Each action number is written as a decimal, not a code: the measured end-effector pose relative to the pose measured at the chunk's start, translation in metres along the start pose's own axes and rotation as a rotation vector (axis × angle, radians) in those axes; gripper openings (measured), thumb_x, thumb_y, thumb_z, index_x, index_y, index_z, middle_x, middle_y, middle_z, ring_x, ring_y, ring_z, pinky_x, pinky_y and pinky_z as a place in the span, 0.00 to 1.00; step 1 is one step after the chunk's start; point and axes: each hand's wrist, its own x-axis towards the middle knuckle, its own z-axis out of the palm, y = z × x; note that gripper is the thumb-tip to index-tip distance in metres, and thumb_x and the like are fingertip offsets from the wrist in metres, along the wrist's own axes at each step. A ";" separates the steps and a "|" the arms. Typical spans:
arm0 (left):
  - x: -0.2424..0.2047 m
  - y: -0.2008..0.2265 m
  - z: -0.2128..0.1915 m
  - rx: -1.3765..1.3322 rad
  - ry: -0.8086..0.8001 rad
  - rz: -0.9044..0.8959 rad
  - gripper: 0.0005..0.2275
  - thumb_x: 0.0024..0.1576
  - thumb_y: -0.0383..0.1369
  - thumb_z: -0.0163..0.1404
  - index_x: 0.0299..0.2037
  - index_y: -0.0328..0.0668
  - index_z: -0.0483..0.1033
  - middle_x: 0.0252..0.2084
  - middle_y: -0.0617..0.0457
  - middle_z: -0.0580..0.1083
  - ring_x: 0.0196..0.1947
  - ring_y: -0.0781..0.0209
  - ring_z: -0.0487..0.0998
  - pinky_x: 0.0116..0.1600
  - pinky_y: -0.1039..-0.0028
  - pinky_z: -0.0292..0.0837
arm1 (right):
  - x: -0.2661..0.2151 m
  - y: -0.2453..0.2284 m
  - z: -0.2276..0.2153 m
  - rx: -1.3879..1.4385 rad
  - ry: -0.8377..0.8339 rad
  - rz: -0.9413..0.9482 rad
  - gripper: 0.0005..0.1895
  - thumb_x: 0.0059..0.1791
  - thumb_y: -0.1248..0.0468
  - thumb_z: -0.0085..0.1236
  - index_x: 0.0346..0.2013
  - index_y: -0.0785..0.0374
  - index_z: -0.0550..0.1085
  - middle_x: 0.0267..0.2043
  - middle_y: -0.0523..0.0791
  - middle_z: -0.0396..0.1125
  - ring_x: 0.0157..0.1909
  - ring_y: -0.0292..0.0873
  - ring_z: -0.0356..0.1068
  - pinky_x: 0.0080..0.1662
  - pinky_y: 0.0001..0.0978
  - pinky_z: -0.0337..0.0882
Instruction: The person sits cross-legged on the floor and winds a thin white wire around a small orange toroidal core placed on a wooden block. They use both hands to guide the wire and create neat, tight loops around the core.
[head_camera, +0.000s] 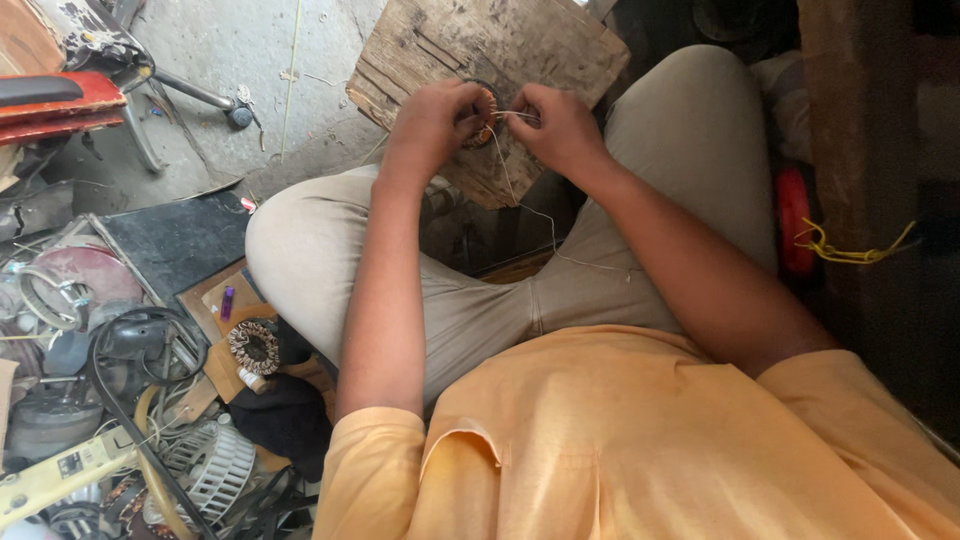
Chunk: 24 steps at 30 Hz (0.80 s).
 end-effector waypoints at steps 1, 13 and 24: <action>-0.001 -0.001 0.000 0.007 0.005 -0.022 0.06 0.50 0.27 0.62 0.36 0.48 0.82 0.34 0.51 0.77 0.37 0.52 0.80 0.41 0.61 0.73 | 0.000 0.000 0.000 0.011 0.009 -0.017 0.11 0.52 0.58 0.63 0.38 0.63 0.77 0.28 0.47 0.72 0.30 0.43 0.74 0.33 0.38 0.69; 0.001 -0.004 0.001 0.098 -0.021 -0.026 0.07 0.51 0.35 0.64 0.36 0.45 0.84 0.35 0.50 0.77 0.40 0.48 0.78 0.44 0.58 0.72 | 0.004 0.007 0.008 -0.025 0.048 -0.076 0.10 0.53 0.59 0.65 0.38 0.64 0.77 0.30 0.48 0.73 0.29 0.45 0.74 0.31 0.38 0.69; 0.001 -0.007 0.006 0.160 -0.020 -0.038 0.06 0.56 0.32 0.60 0.36 0.40 0.78 0.38 0.48 0.75 0.38 0.47 0.79 0.43 0.59 0.74 | 0.004 -0.001 0.007 -0.036 0.111 -0.056 0.10 0.50 0.60 0.66 0.36 0.64 0.78 0.29 0.49 0.74 0.31 0.47 0.76 0.33 0.39 0.71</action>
